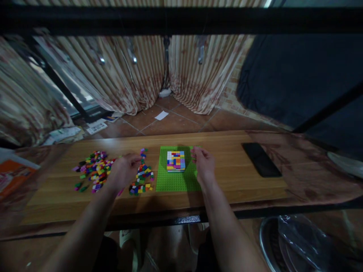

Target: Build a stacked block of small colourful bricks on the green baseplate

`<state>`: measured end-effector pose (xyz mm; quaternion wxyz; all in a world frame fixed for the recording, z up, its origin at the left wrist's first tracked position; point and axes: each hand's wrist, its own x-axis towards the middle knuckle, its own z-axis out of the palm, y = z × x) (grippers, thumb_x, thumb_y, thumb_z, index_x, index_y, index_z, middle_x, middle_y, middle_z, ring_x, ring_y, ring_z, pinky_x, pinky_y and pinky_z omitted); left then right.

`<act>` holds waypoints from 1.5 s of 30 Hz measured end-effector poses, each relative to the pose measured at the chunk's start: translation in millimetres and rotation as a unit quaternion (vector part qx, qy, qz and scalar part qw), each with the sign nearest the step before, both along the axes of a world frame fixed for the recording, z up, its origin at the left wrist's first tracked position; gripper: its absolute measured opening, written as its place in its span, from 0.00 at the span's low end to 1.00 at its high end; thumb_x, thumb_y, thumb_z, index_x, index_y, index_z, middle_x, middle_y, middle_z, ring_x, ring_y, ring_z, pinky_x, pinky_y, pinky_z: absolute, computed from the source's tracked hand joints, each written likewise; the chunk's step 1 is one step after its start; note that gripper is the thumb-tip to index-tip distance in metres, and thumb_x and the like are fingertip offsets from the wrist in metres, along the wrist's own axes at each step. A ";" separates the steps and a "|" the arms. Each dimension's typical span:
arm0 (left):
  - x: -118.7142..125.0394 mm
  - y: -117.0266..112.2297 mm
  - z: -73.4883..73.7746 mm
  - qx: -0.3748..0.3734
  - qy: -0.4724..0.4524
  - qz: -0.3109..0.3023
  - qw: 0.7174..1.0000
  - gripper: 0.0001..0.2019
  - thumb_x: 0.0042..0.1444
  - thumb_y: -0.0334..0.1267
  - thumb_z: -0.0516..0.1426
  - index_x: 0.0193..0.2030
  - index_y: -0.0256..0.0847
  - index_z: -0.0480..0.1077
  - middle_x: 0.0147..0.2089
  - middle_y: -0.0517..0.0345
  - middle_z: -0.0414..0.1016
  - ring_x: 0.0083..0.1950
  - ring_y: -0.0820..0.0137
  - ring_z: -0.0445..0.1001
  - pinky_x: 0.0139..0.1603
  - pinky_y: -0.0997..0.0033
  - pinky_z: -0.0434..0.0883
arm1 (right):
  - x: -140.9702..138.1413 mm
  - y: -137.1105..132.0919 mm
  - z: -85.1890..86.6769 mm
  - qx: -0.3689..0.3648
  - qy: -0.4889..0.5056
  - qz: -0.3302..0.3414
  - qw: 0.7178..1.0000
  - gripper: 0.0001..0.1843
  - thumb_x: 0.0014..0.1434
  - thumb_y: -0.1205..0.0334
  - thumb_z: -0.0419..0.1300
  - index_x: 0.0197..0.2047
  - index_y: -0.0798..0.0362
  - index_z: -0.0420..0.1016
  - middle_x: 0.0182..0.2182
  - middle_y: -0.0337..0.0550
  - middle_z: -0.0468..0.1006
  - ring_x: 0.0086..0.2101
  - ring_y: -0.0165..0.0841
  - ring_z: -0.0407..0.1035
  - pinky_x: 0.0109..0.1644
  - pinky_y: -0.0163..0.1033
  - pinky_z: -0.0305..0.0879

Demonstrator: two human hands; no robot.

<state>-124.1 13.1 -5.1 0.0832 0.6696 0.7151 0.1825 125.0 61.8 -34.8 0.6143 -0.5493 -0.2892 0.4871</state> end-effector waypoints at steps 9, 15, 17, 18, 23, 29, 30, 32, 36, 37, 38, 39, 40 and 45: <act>-17.1 -1.8 -5.9 -0.045 0.008 -0.038 0.998 0.16 0.51 0.27 0.54 0.43 0.43 0.78 0.43 0.55 0.82 0.44 0.65 0.79 0.49 0.68 0.73 | -15.0 1.6 -4.1 -0.016 -0.019 0.036 0.999 0.11 0.42 0.53 0.66 0.26 0.52 0.75 0.27 0.40 0.79 0.28 0.31 0.70 0.30 0.34 0.64; -20.2 -2.9 -8.3 -0.046 0.041 -0.047 0.997 0.16 0.50 0.27 0.55 0.41 0.45 0.79 0.43 0.53 0.81 0.45 0.62 0.78 0.50 0.65 0.73 | -18.8 2.2 -5.6 -0.011 -0.012 0.044 0.999 0.11 0.41 0.54 0.67 0.25 0.52 0.75 0.25 0.40 0.79 0.27 0.32 0.71 0.27 0.34 0.65; -21.4 -4.3 -7.2 -0.049 0.053 -0.042 0.996 0.17 0.49 0.26 0.54 0.42 0.44 0.79 0.43 0.53 0.81 0.46 0.62 0.78 0.50 0.65 0.72 | -18.7 1.8 -5.8 -0.007 -0.015 0.049 0.999 0.12 0.41 0.53 0.67 0.25 0.52 0.75 0.24 0.39 0.79 0.26 0.32 0.71 0.27 0.35 0.66; -22.2 -5.3 -6.2 -0.054 0.060 -0.041 0.996 0.18 0.48 0.25 0.54 0.42 0.44 0.78 0.44 0.53 0.81 0.46 0.63 0.78 0.51 0.66 0.72 | -18.7 1.6 -5.7 -0.005 -0.017 0.051 0.999 0.12 0.41 0.53 0.66 0.26 0.52 0.75 0.24 0.39 0.78 0.26 0.32 0.71 0.27 0.35 0.66; -26.3 -7.2 1.2 -0.089 0.090 -0.032 0.991 0.17 0.49 0.24 0.53 0.40 0.44 0.78 0.42 0.53 0.81 0.45 0.63 0.78 0.49 0.68 0.71 | -19.3 0.9 -5.9 -0.004 -0.016 0.050 0.999 0.12 0.42 0.54 0.67 0.26 0.53 0.76 0.23 0.39 0.78 0.25 0.31 0.71 0.27 0.35 0.66; -13.3 7.2 -4.5 -0.017 0.062 0.013 0.998 0.12 0.59 0.35 0.52 0.40 0.43 0.77 0.37 0.52 0.80 0.40 0.64 0.78 0.43 0.68 0.71 | -17.7 3.6 -10.4 0.005 -0.023 0.052 0.998 0.13 0.41 0.52 0.68 0.25 0.52 0.76 0.22 0.38 0.77 0.24 0.31 0.70 0.26 0.35 0.66; -8.8 10.3 -7.7 -0.001 0.061 0.025 0.998 0.12 0.59 0.37 0.52 0.44 0.43 0.76 0.39 0.51 0.80 0.41 0.64 0.78 0.43 0.68 0.71 | -17.3 3.9 -11.0 0.004 -0.025 0.055 0.998 0.13 0.40 0.52 0.68 0.25 0.52 0.75 0.22 0.38 0.77 0.24 0.31 0.70 0.26 0.35 0.65; -0.2 15.6 -15.0 0.023 0.070 0.048 0.996 0.14 0.59 0.39 0.54 0.49 0.41 0.74 0.42 0.48 0.79 0.45 0.62 0.77 0.47 0.66 0.70 | -16.5 3.9 -11.5 0.002 -0.027 0.061 0.998 0.14 0.40 0.51 0.68 0.26 0.52 0.76 0.22 0.38 0.77 0.24 0.31 0.71 0.26 0.35 0.65; 8.8 21.3 -28.2 0.036 0.111 0.051 0.992 0.16 0.57 0.40 0.56 0.51 0.37 0.72 0.44 0.44 0.78 0.47 0.59 0.77 0.49 0.64 0.70 | -15.3 3.0 -11.3 -0.002 -0.018 0.066 0.998 0.16 0.38 0.51 0.70 0.28 0.53 0.78 0.24 0.39 0.79 0.25 0.32 0.71 0.27 0.36 0.66; 9.2 21.9 -30.5 0.036 0.119 0.050 0.991 0.16 0.57 0.38 0.55 0.51 0.38 0.72 0.44 0.45 0.78 0.47 0.60 0.77 0.49 0.64 0.70 | -15.0 2.8 -11.3 -0.001 -0.015 0.066 0.998 0.15 0.38 0.52 0.70 0.27 0.53 0.78 0.24 0.39 0.79 0.25 0.31 0.71 0.27 0.36 0.66; 9.0 22.2 -32.3 0.035 0.125 0.051 0.990 0.16 0.57 0.36 0.55 0.51 0.38 0.72 0.44 0.45 0.78 0.47 0.60 0.77 0.49 0.64 0.70 | -14.6 2.6 -11.4 0.002 -0.014 0.068 0.998 0.15 0.37 0.52 0.70 0.27 0.53 0.78 0.24 0.39 0.79 0.25 0.31 0.70 0.27 0.36 0.66; 8.7 22.4 -33.3 0.036 0.128 0.052 0.990 0.15 0.57 0.34 0.54 0.51 0.37 0.72 0.44 0.45 0.78 0.47 0.60 0.77 0.49 0.65 0.70 | -14.3 2.4 -11.5 0.006 -0.015 0.071 0.997 0.15 0.37 0.52 0.70 0.27 0.53 0.78 0.24 0.39 0.78 0.25 0.30 0.70 0.27 0.35 0.65; 8.3 22.5 -33.7 0.039 0.129 0.051 0.990 0.15 0.57 0.33 0.53 0.51 0.37 0.72 0.44 0.45 0.78 0.47 0.60 0.77 0.49 0.65 0.70 | -14.0 2.3 -11.8 0.010 -0.017 0.074 0.997 0.15 0.38 0.52 0.70 0.27 0.53 0.78 0.23 0.39 0.78 0.24 0.30 0.69 0.27 0.35 0.65; 9.6 21.5 -25.4 0.075 0.066 0.017 0.995 0.13 0.57 0.33 0.53 0.46 0.37 0.73 0.44 0.47 0.78 0.48 0.61 0.77 0.52 0.62 0.70 | -13.5 2.6 -11.2 0.004 -0.034 0.062 0.998 0.14 0.41 0.52 0.69 0.29 0.52 0.78 0.25 0.39 0.78 0.26 0.31 0.69 0.29 0.37 0.67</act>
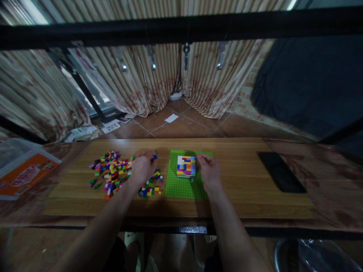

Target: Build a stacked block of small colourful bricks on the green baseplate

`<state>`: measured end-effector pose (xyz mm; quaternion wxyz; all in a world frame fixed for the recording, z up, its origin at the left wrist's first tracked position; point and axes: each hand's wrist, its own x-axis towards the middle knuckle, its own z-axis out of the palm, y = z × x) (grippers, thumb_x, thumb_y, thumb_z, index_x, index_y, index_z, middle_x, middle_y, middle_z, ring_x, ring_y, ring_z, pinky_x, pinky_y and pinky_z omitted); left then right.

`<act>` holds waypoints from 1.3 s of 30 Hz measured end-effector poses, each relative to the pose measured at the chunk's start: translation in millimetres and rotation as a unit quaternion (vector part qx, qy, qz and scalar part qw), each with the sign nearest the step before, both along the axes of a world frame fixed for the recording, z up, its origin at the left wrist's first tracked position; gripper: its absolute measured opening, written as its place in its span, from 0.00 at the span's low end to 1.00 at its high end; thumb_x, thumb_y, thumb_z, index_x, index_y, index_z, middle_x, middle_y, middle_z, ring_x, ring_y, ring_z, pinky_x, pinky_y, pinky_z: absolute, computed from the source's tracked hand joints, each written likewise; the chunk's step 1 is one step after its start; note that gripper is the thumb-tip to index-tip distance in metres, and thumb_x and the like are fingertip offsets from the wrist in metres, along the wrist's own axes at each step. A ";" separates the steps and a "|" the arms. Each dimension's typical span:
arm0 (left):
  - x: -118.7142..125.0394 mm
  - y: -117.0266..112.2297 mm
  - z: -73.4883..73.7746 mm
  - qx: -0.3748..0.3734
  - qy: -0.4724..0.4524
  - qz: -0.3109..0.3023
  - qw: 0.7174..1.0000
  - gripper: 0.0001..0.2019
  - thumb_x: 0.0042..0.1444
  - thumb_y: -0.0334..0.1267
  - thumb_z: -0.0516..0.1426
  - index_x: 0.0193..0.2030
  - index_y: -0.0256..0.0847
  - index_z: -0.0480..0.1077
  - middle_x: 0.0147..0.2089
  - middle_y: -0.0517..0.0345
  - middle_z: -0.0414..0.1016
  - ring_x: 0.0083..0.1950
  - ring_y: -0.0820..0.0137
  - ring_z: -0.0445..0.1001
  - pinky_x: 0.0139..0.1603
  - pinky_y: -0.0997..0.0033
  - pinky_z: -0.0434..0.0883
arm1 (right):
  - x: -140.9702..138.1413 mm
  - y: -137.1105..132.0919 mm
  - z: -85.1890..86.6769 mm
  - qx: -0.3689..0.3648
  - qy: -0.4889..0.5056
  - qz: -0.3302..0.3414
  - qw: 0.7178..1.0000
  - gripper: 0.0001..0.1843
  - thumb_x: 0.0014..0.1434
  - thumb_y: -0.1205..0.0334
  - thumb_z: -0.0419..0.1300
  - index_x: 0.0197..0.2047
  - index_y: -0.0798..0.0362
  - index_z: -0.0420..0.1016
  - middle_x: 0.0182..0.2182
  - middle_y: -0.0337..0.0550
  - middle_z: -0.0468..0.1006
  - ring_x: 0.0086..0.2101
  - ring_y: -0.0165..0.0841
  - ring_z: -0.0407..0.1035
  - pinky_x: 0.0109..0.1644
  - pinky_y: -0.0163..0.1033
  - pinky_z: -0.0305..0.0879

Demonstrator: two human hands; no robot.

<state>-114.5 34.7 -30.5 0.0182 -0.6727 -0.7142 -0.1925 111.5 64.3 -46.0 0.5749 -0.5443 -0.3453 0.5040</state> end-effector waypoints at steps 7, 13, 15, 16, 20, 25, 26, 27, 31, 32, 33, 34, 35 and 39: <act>14.1 -11.5 17.9 0.080 -0.290 -0.133 0.944 0.12 0.60 0.36 0.54 0.49 0.40 0.70 0.45 0.53 0.75 0.46 0.70 0.76 0.49 0.69 0.74 | -7.3 -8.3 24.9 0.125 -0.081 -0.039 0.988 0.09 0.51 0.52 0.64 0.29 0.49 0.77 0.26 0.37 0.77 0.28 0.30 0.69 0.37 0.39 0.69; 36.0 -22.2 23.8 0.130 -0.301 -0.229 0.917 0.18 0.59 0.33 0.56 0.57 0.42 0.66 0.46 0.53 0.73 0.48 0.68 0.74 0.53 0.65 0.73 | -20.8 -32.0 37.7 0.189 -0.065 0.127 0.972 0.12 0.51 0.52 0.66 0.37 0.48 0.79 0.31 0.39 0.79 0.31 0.31 0.71 0.35 0.37 0.69; 41.1 -23.9 25.3 0.145 -0.293 -0.243 0.913 0.20 0.59 0.33 0.57 0.59 0.42 0.64 0.45 0.53 0.74 0.48 0.69 0.75 0.53 0.64 0.73 | -24.5 -37.0 37.7 0.195 -0.048 0.174 0.964 0.14 0.50 0.52 0.68 0.39 0.48 0.79 0.31 0.38 0.78 0.30 0.30 0.70 0.33 0.36 0.68; 43.0 -24.9 26.2 0.152 -0.290 -0.248 0.912 0.21 0.59 0.32 0.57 0.59 0.42 0.64 0.45 0.54 0.74 0.47 0.69 0.75 0.52 0.65 0.73 | -25.8 -38.4 37.6 0.198 -0.040 0.187 0.961 0.14 0.49 0.53 0.68 0.40 0.47 0.79 0.30 0.37 0.78 0.30 0.29 0.70 0.33 0.35 0.68; 47.6 -30.0 31.0 0.163 -0.266 -0.259 0.914 0.23 0.59 0.32 0.57 0.61 0.43 0.62 0.46 0.55 0.76 0.48 0.69 0.76 0.53 0.66 0.72 | -26.4 -38.5 38.2 0.178 -0.007 0.199 0.964 0.14 0.48 0.53 0.69 0.39 0.47 0.79 0.26 0.35 0.76 0.27 0.27 0.68 0.30 0.34 0.67; 50.9 -35.0 33.9 0.137 -0.259 -0.263 0.919 0.22 0.59 0.34 0.57 0.60 0.43 0.61 0.47 0.55 0.77 0.48 0.68 0.77 0.53 0.66 0.73 | -21.7 -35.3 37.2 0.152 0.029 0.223 0.962 0.12 0.49 0.54 0.69 0.38 0.48 0.80 0.23 0.35 0.75 0.22 0.25 0.65 0.26 0.33 0.65; 51.1 -35.2 33.8 0.127 -0.266 -0.266 0.918 0.22 0.59 0.34 0.57 0.60 0.43 0.61 0.46 0.55 0.77 0.48 0.68 0.77 0.53 0.65 0.74 | -20.3 -34.5 36.4 0.151 0.034 0.232 0.960 0.12 0.49 0.54 0.69 0.37 0.49 0.81 0.22 0.35 0.75 0.21 0.25 0.65 0.26 0.33 0.64; 50.9 -35.2 33.4 0.117 -0.273 -0.268 0.916 0.22 0.59 0.35 0.57 0.60 0.43 0.61 0.46 0.55 0.78 0.47 0.68 0.77 0.53 0.65 0.74 | -18.7 -33.5 35.7 0.150 0.040 0.238 0.959 0.12 0.49 0.54 0.69 0.37 0.49 0.81 0.22 0.35 0.75 0.21 0.25 0.65 0.25 0.33 0.64; 42.9 -31.9 31.1 0.092 -0.285 -0.261 0.918 0.22 0.59 0.36 0.57 0.59 0.43 0.62 0.46 0.55 0.78 0.46 0.69 0.78 0.52 0.66 0.74 | -10.4 -28.2 34.7 0.129 0.067 0.231 0.962 0.11 0.46 0.55 0.70 0.34 0.50 0.81 0.21 0.35 0.76 0.19 0.24 0.64 0.23 0.33 0.61; 39.0 -30.3 30.4 0.083 -0.276 -0.254 0.923 0.21 0.58 0.36 0.57 0.59 0.43 0.62 0.46 0.55 0.78 0.45 0.69 0.78 0.51 0.66 0.74 | -8.1 -26.7 35.2 0.122 0.073 0.220 0.965 0.11 0.46 0.55 0.71 0.33 0.50 0.81 0.20 0.35 0.75 0.18 0.24 0.63 0.23 0.33 0.62; 34.4 -28.3 29.6 0.070 -0.261 -0.245 0.931 0.21 0.58 0.36 0.57 0.58 0.42 0.63 0.46 0.55 0.78 0.45 0.69 0.78 0.51 0.66 0.74 | -5.7 -25.2 35.8 0.116 0.078 0.208 0.968 0.11 0.45 0.56 0.71 0.33 0.50 0.81 0.19 0.34 0.75 0.18 0.24 0.63 0.23 0.33 0.62; 29.5 -26.3 28.8 0.054 -0.237 -0.233 0.941 0.20 0.58 0.35 0.57 0.57 0.42 0.65 0.46 0.55 0.78 0.45 0.68 0.78 0.50 0.66 0.74 | -3.4 -23.9 36.4 0.111 0.082 0.195 0.971 0.11 0.45 0.56 0.71 0.33 0.50 0.81 0.19 0.34 0.74 0.18 0.24 0.63 0.24 0.33 0.63; 24.5 -24.3 28.0 0.033 -0.206 -0.218 0.953 0.19 0.57 0.34 0.57 0.56 0.42 0.66 0.46 0.54 0.78 0.45 0.68 0.78 0.50 0.66 0.74 | -1.1 -22.7 36.9 0.107 0.087 0.182 0.974 0.11 0.45 0.56 0.71 0.33 0.50 0.81 0.19 0.34 0.75 0.19 0.24 0.63 0.24 0.33 0.63; 8.8 -19.7 26.2 -0.064 -0.058 -0.149 0.985 0.16 0.57 0.32 0.54 0.53 0.40 0.70 0.46 0.50 0.79 0.45 0.63 0.78 0.48 0.64 0.73 | 6.8 -19.7 35.9 0.104 0.094 0.152 0.978 0.12 0.45 0.57 0.70 0.35 0.49 0.80 0.23 0.34 0.76 0.21 0.24 0.65 0.27 0.34 0.65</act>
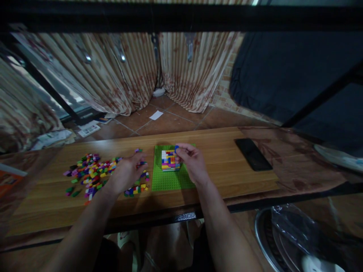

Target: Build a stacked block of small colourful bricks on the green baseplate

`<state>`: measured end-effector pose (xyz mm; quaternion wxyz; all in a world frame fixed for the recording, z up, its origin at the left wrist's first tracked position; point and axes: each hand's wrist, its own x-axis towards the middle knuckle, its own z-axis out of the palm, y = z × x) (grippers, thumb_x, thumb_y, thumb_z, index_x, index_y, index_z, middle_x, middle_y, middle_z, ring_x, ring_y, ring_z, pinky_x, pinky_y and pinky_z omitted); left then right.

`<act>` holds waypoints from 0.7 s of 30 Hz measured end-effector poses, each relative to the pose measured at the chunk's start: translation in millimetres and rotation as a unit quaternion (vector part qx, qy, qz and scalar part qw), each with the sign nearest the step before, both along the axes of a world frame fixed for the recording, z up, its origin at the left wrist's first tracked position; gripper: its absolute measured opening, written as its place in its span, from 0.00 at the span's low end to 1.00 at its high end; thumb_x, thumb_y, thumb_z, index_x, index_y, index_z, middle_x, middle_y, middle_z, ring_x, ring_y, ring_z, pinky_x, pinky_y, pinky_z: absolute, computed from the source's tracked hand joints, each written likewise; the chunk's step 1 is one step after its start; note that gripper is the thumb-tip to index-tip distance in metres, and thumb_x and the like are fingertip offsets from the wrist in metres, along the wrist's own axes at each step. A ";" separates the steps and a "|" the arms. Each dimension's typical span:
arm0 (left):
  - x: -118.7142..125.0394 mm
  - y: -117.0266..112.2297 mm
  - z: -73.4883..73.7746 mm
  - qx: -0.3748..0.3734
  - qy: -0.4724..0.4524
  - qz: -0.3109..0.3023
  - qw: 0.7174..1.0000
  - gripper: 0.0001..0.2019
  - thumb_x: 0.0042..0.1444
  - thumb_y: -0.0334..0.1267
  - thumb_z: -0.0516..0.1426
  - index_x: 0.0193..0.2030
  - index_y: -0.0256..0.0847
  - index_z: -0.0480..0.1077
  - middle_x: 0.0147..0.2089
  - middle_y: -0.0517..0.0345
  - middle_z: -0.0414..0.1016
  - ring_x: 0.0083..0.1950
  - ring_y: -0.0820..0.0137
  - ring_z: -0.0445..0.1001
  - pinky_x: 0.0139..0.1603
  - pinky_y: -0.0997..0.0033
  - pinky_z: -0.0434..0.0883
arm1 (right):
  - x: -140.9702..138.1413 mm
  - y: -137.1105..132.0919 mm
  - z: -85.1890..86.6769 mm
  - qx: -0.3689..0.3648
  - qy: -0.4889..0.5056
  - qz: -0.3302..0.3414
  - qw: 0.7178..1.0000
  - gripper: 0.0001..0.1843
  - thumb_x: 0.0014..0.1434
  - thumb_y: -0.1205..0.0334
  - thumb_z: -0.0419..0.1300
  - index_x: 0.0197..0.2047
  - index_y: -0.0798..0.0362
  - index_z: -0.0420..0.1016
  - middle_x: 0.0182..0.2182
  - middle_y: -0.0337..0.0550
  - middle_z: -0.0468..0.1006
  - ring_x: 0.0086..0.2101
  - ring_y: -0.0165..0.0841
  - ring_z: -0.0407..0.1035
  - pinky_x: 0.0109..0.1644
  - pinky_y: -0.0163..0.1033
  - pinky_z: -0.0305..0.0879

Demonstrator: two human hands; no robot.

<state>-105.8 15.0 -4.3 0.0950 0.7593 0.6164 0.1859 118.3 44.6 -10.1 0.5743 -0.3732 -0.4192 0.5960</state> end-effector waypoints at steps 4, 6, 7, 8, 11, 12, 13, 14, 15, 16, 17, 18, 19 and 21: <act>-5.7 -2.0 -1.1 -0.065 0.108 0.021 0.992 0.15 0.58 0.33 0.53 0.51 0.40 0.72 0.46 0.50 0.80 0.46 0.61 0.78 0.48 0.64 0.72 | 2.2 1.7 -5.8 0.004 -0.030 0.005 1.000 0.13 0.45 0.58 0.70 0.36 0.48 0.79 0.23 0.32 0.75 0.22 0.25 0.66 0.28 0.35 0.66; -6.7 -3.2 -2.2 -0.079 0.131 0.011 0.988 0.13 0.57 0.34 0.53 0.47 0.42 0.74 0.45 0.52 0.80 0.46 0.61 0.78 0.48 0.63 0.72 | 0.8 2.1 -8.5 0.008 -0.051 0.013 0.999 0.14 0.44 0.59 0.71 0.36 0.48 0.79 0.23 0.32 0.75 0.22 0.25 0.66 0.28 0.35 0.67; -7.2 -3.4 -2.7 -0.077 0.134 0.005 0.988 0.12 0.57 0.34 0.54 0.45 0.43 0.74 0.44 0.53 0.80 0.46 0.60 0.78 0.48 0.63 0.72 | -0.2 2.1 -9.4 0.011 -0.060 0.016 0.998 0.14 0.43 0.60 0.71 0.36 0.49 0.78 0.23 0.32 0.75 0.22 0.25 0.66 0.29 0.35 0.68; -7.8 -3.4 -3.1 -0.069 0.132 -0.002 0.989 0.11 0.56 0.35 0.54 0.43 0.44 0.75 0.44 0.53 0.80 0.47 0.60 0.78 0.49 0.63 0.72 | -1.2 1.9 -9.8 0.016 -0.069 0.019 0.997 0.15 0.43 0.60 0.72 0.36 0.49 0.78 0.23 0.32 0.75 0.23 0.26 0.67 0.30 0.36 0.69; -8.4 -2.2 -2.8 -0.020 0.084 -0.005 0.996 0.09 0.56 0.36 0.55 0.40 0.44 0.76 0.44 0.52 0.80 0.49 0.59 0.76 0.52 0.62 0.71 | -3.7 0.2 -9.3 0.035 -0.097 0.019 0.995 0.15 0.44 0.60 0.71 0.37 0.49 0.77 0.24 0.33 0.76 0.25 0.28 0.70 0.33 0.38 0.71; -7.3 -1.7 -2.1 0.002 0.051 0.001 0.999 0.09 0.56 0.37 0.55 0.40 0.43 0.76 0.44 0.52 0.80 0.49 0.60 0.76 0.52 0.62 0.70 | -4.5 -0.8 -9.0 0.043 -0.109 0.015 0.993 0.15 0.45 0.59 0.70 0.38 0.50 0.76 0.25 0.33 0.77 0.26 0.29 0.70 0.33 0.38 0.71; -5.2 -1.4 -1.2 0.022 0.006 0.007 1.000 0.09 0.57 0.37 0.55 0.40 0.43 0.76 0.44 0.53 0.80 0.48 0.61 0.76 0.52 0.62 0.70 | -5.4 -1.9 -8.8 0.052 -0.122 0.012 0.991 0.15 0.46 0.59 0.70 0.39 0.50 0.76 0.25 0.34 0.77 0.27 0.29 0.71 0.33 0.38 0.71; -1.7 -1.3 -0.2 0.037 -0.050 0.012 0.998 0.10 0.58 0.38 0.54 0.41 0.43 0.76 0.44 0.53 0.80 0.46 0.62 0.77 0.52 0.62 0.70 | -6.5 -3.3 -8.6 0.064 -0.134 0.011 0.989 0.15 0.47 0.58 0.69 0.39 0.50 0.76 0.26 0.34 0.77 0.27 0.29 0.71 0.33 0.38 0.71; 3.1 -1.5 1.0 0.045 -0.113 0.014 0.992 0.10 0.58 0.38 0.54 0.42 0.42 0.76 0.43 0.53 0.80 0.45 0.64 0.77 0.51 0.63 0.71 | -7.8 -4.8 -8.5 0.077 -0.142 0.012 0.987 0.14 0.48 0.58 0.69 0.40 0.50 0.76 0.27 0.35 0.78 0.28 0.29 0.71 0.34 0.37 0.71; 9.1 -2.0 2.2 0.043 -0.184 0.011 0.982 0.11 0.58 0.39 0.54 0.43 0.42 0.76 0.43 0.54 0.80 0.43 0.65 0.77 0.49 0.65 0.71 | -9.3 -6.4 -8.2 0.090 -0.149 0.016 0.985 0.14 0.49 0.58 0.68 0.40 0.50 0.76 0.28 0.35 0.78 0.29 0.29 0.71 0.35 0.37 0.70; 16.0 -2.6 3.4 0.032 -0.257 0.004 0.966 0.11 0.58 0.40 0.55 0.43 0.41 0.76 0.42 0.54 0.80 0.42 0.66 0.77 0.48 0.66 0.72 | -10.9 -8.1 -7.7 0.104 -0.154 0.023 0.982 0.14 0.50 0.58 0.68 0.41 0.49 0.76 0.28 0.35 0.77 0.29 0.29 0.71 0.35 0.37 0.70; 23.4 -3.4 4.5 0.012 -0.327 -0.003 0.945 0.12 0.58 0.41 0.56 0.44 0.41 0.76 0.41 0.55 0.80 0.42 0.67 0.77 0.46 0.67 0.72 | -12.5 -9.9 -6.8 0.117 -0.159 0.030 0.980 0.13 0.50 0.58 0.68 0.41 0.49 0.77 0.28 0.35 0.77 0.30 0.29 0.70 0.36 0.37 0.69; 30.7 -4.2 5.6 -0.016 -0.398 -0.011 0.917 0.12 0.58 0.42 0.56 0.43 0.40 0.76 0.40 0.55 0.80 0.40 0.68 0.76 0.43 0.69 0.72 | -14.0 -11.6 -5.4 0.128 -0.168 0.036 0.977 0.13 0.51 0.58 0.68 0.41 0.48 0.77 0.28 0.35 0.76 0.30 0.29 0.70 0.36 0.37 0.68; 43.0 -5.6 7.4 -0.102 -0.515 -0.015 0.851 0.13 0.57 0.44 0.57 0.42 0.39 0.77 0.36 0.55 0.80 0.35 0.71 0.76 0.38 0.72 0.72 | -16.2 -14.5 -1.6 0.153 -0.195 0.034 0.968 0.12 0.51 0.57 0.68 0.41 0.47 0.78 0.31 0.36 0.76 0.31 0.29 0.69 0.36 0.37 0.67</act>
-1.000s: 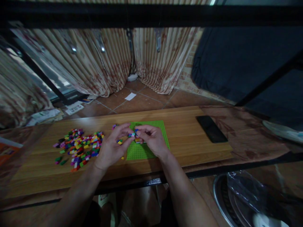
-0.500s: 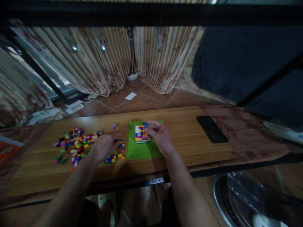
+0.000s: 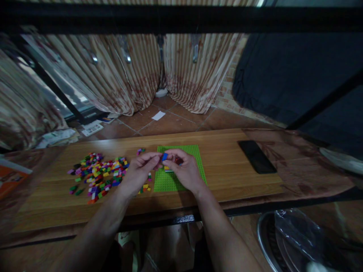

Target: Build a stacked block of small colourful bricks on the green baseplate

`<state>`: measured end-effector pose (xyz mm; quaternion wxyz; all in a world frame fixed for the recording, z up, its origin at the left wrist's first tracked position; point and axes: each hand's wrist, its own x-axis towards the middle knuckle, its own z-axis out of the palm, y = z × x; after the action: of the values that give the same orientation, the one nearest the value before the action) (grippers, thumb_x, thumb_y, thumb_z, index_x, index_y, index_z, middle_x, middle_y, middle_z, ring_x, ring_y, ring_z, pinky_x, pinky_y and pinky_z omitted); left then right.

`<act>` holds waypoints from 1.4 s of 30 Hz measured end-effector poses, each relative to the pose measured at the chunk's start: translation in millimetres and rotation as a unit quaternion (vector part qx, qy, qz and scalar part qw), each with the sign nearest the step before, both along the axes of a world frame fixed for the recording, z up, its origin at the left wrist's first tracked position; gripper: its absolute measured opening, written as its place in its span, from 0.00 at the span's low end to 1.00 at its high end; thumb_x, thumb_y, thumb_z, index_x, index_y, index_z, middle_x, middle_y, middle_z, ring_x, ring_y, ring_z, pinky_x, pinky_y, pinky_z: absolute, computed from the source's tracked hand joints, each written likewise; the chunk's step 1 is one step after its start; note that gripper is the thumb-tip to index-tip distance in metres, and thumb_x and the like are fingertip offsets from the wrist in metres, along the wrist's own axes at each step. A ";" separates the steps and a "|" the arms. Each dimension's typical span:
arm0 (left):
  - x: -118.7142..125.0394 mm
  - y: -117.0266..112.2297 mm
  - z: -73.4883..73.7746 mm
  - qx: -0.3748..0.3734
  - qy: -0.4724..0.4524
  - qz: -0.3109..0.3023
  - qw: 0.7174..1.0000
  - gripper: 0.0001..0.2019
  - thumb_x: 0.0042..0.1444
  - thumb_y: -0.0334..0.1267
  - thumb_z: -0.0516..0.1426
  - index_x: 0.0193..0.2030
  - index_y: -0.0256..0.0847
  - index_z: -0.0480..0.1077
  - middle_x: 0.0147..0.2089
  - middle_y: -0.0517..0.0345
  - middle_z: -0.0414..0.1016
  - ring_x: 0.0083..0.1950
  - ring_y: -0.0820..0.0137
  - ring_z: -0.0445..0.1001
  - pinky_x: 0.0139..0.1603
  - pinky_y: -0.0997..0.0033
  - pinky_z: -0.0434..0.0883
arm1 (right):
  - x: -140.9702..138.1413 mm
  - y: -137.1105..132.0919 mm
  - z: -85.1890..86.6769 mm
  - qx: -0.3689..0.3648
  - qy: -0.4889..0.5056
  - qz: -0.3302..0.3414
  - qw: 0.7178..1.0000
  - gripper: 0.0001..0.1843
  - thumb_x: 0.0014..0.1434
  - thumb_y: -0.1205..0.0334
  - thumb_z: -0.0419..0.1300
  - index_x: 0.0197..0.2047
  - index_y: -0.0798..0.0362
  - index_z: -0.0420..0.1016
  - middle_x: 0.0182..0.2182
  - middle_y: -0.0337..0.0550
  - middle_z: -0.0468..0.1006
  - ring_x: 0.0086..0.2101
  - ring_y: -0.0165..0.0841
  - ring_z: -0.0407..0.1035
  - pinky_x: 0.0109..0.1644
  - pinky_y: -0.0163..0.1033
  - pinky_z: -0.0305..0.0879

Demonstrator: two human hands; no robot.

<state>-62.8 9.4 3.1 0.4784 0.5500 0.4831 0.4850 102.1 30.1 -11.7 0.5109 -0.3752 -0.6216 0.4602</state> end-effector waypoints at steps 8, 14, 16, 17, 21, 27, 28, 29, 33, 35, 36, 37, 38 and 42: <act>2.9 0.6 3.2 -0.172 -0.250 -0.028 0.952 0.15 0.42 0.38 0.69 0.38 0.37 0.77 0.31 0.59 0.78 0.30 0.77 0.74 0.32 0.78 0.70 | 2.1 0.6 3.5 0.082 -0.059 -0.011 0.995 0.12 0.54 0.55 0.66 0.43 0.40 0.80 0.41 0.41 0.73 0.44 0.34 0.69 0.48 0.42 0.66; 5.1 6.6 -5.1 -0.150 -0.132 0.010 0.980 0.13 0.44 0.37 0.66 0.38 0.36 0.76 0.29 0.59 0.78 0.29 0.76 0.74 0.33 0.77 0.70 | 10.3 5.3 -0.8 0.098 -0.099 -0.024 0.990 0.17 0.55 0.55 0.65 0.49 0.43 0.77 0.43 0.42 0.75 0.40 0.33 0.70 0.44 0.40 0.66; 8.0 9.0 -10.9 -0.114 -0.055 0.024 0.992 0.11 0.47 0.37 0.64 0.37 0.36 0.76 0.29 0.60 0.78 0.28 0.75 0.74 0.31 0.76 0.70 | 13.9 8.5 -3.3 0.081 -0.087 -0.075 0.990 0.14 0.56 0.54 0.63 0.46 0.46 0.78 0.41 0.42 0.76 0.37 0.32 0.70 0.40 0.39 0.66; 9.4 10.0 -13.5 -0.091 -0.016 0.025 0.995 0.10 0.48 0.37 0.63 0.37 0.36 0.76 0.29 0.59 0.78 0.29 0.74 0.74 0.32 0.75 0.70 | 15.5 10.4 -5.0 0.069 -0.076 -0.104 0.989 0.13 0.57 0.54 0.63 0.44 0.47 0.79 0.39 0.42 0.77 0.36 0.32 0.70 0.39 0.39 0.66; 14.7 12.5 -17.3 0.004 0.140 0.036 0.990 0.07 0.52 0.37 0.59 0.36 0.39 0.77 0.35 0.58 0.81 0.34 0.70 0.77 0.38 0.72 0.72 | 19.2 17.2 -12.8 0.027 -0.038 -0.166 0.985 0.11 0.57 0.54 0.61 0.37 0.49 0.80 0.34 0.42 0.79 0.33 0.33 0.72 0.38 0.39 0.67; 23.0 12.5 -13.2 0.049 0.273 0.046 0.960 0.09 0.57 0.39 0.56 0.37 0.39 0.77 0.33 0.56 0.80 0.32 0.70 0.76 0.35 0.72 0.70 | 19.4 19.3 -17.4 0.035 -0.049 -0.156 0.986 0.11 0.57 0.54 0.60 0.37 0.50 0.81 0.34 0.42 0.79 0.34 0.34 0.72 0.38 0.39 0.66; 24.3 12.1 -13.1 0.053 0.291 0.050 0.954 0.09 0.57 0.40 0.56 0.36 0.40 0.77 0.32 0.57 0.80 0.31 0.70 0.76 0.34 0.73 0.69 | 19.1 19.3 -17.2 0.037 -0.050 -0.156 0.986 0.11 0.57 0.54 0.60 0.37 0.50 0.81 0.34 0.42 0.79 0.34 0.34 0.72 0.38 0.39 0.66; 25.4 11.6 -13.1 0.057 0.307 0.054 0.949 0.09 0.57 0.40 0.56 0.36 0.40 0.77 0.31 0.57 0.80 0.31 0.70 0.75 0.34 0.73 0.68 | 18.9 19.3 -17.0 0.038 -0.050 -0.155 0.986 0.11 0.58 0.54 0.60 0.37 0.50 0.81 0.34 0.42 0.79 0.34 0.34 0.72 0.38 0.39 0.66; 28.8 9.6 -13.4 0.066 0.361 0.079 0.927 0.11 0.59 0.41 0.55 0.34 0.40 0.77 0.29 0.57 0.79 0.29 0.71 0.74 0.32 0.74 0.64 | 17.9 18.9 -16.2 0.036 -0.055 -0.151 0.986 0.11 0.58 0.54 0.60 0.37 0.50 0.81 0.33 0.42 0.79 0.33 0.33 0.72 0.37 0.39 0.66; 29.9 8.7 -12.9 0.067 0.379 0.089 0.919 0.12 0.60 0.41 0.54 0.33 0.40 0.76 0.29 0.56 0.79 0.29 0.70 0.74 0.32 0.74 0.63 | 17.5 18.6 -16.4 0.034 -0.057 -0.149 0.987 0.11 0.58 0.54 0.60 0.37 0.50 0.80 0.33 0.42 0.79 0.32 0.33 0.71 0.37 0.38 0.66; 30.4 8.2 -12.3 0.068 0.385 0.092 0.916 0.12 0.61 0.41 0.53 0.34 0.40 0.76 0.30 0.56 0.79 0.29 0.70 0.74 0.32 0.73 0.63 | 17.4 18.4 -16.8 0.034 -0.059 -0.149 0.986 0.11 0.58 0.54 0.60 0.37 0.50 0.80 0.33 0.42 0.79 0.32 0.33 0.71 0.37 0.38 0.66; 30.6 7.7 -11.4 0.070 0.390 0.093 0.914 0.13 0.61 0.40 0.52 0.34 0.40 0.76 0.30 0.55 0.79 0.29 0.70 0.74 0.32 0.73 0.63 | 17.5 18.4 -17.3 0.036 -0.062 -0.149 0.986 0.11 0.58 0.54 0.60 0.37 0.50 0.80 0.33 0.42 0.79 0.33 0.33 0.72 0.37 0.38 0.66; 30.6 7.2 -10.4 0.070 0.395 0.093 0.911 0.13 0.62 0.40 0.52 0.34 0.40 0.76 0.30 0.55 0.79 0.29 0.70 0.74 0.32 0.73 0.63 | 17.7 18.5 -18.0 0.037 -0.066 -0.149 0.986 0.11 0.58 0.54 0.60 0.37 0.50 0.80 0.33 0.42 0.79 0.33 0.33 0.72 0.37 0.38 0.66; 26.3 5.0 -6.2 0.055 0.414 0.090 0.904 0.13 0.61 0.39 0.51 0.36 0.41 0.77 0.29 0.56 0.79 0.27 0.69 0.73 0.31 0.72 0.63 | 20.1 20.5 -21.6 0.026 -0.088 -0.161 0.983 0.11 0.58 0.55 0.59 0.37 0.51 0.81 0.34 0.44 0.80 0.34 0.35 0.73 0.40 0.40 0.67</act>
<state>-36.5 14.3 -3.1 0.1588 0.6812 0.6572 0.2809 122.3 50.7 -33.4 0.5311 -0.4959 -0.6074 0.3211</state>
